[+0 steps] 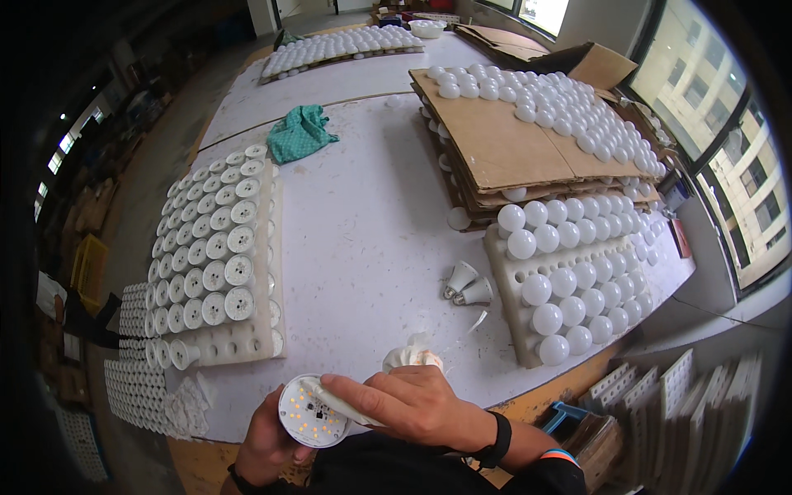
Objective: Assembling the components of LED light bulbs, including applying adhesive to the base and attaching the plastic diffuser.
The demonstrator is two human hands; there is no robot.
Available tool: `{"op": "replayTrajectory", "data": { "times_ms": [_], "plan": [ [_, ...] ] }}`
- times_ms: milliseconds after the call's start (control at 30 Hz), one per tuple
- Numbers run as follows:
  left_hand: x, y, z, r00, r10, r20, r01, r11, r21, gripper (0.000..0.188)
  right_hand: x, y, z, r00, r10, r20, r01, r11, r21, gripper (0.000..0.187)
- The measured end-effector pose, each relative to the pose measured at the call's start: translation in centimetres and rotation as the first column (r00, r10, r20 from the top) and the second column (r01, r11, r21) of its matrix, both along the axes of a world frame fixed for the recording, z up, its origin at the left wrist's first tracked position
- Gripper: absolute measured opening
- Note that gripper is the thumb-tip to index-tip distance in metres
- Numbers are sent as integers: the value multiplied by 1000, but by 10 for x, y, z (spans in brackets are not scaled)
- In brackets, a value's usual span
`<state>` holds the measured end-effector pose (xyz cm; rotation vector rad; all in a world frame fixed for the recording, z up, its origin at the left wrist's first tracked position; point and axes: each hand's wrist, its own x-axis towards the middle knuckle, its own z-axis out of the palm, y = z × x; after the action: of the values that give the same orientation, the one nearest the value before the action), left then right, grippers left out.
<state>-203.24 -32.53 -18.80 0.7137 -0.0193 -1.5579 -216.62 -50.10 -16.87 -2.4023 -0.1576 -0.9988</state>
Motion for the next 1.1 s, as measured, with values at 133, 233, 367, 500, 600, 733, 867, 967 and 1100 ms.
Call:
{"op": "replayTrajectory", "data": {
  "times_ms": [133,233,367,500,600,733,867,967,1100],
  "plan": [
    [-2,6,-1,1000,-1,11,1,1000,-12,47,0,2,1,1000,21,-9,-21,999,-34,51],
    [-4,9,1,1000,3,-3,-3,1000,-5,47,0,4,0,1000,28,-9,-28,998,-52,52],
    [-5,11,0,1000,1,-17,-1,1000,-19,46,0,6,-1,999,42,2,-42,998,-47,53],
    [-5,12,-2,1000,-8,-2,8,1000,0,45,-2,7,0,1000,29,9,-29,998,-54,51],
    [-3,16,-11,1000,-21,13,22,997,-69,46,-2,7,3,1000,22,0,-22,999,-46,48],
    [-1,22,-14,996,11,94,-5,998,-70,50,-2,6,8,1000,15,-16,-15,999,-50,41],
    [-2,21,-8,978,88,187,-77,995,-64,47,-3,7,5,1000,0,-10,-1,999,-37,38],
    [-6,22,-1,952,195,236,-154,972,-179,44,-3,8,6,1000,-4,-21,3,999,-39,36],
    [-7,23,0,942,244,232,-189,953,-237,42,-3,9,7,999,4,-36,-5,1000,-30,34]
  ]
}}
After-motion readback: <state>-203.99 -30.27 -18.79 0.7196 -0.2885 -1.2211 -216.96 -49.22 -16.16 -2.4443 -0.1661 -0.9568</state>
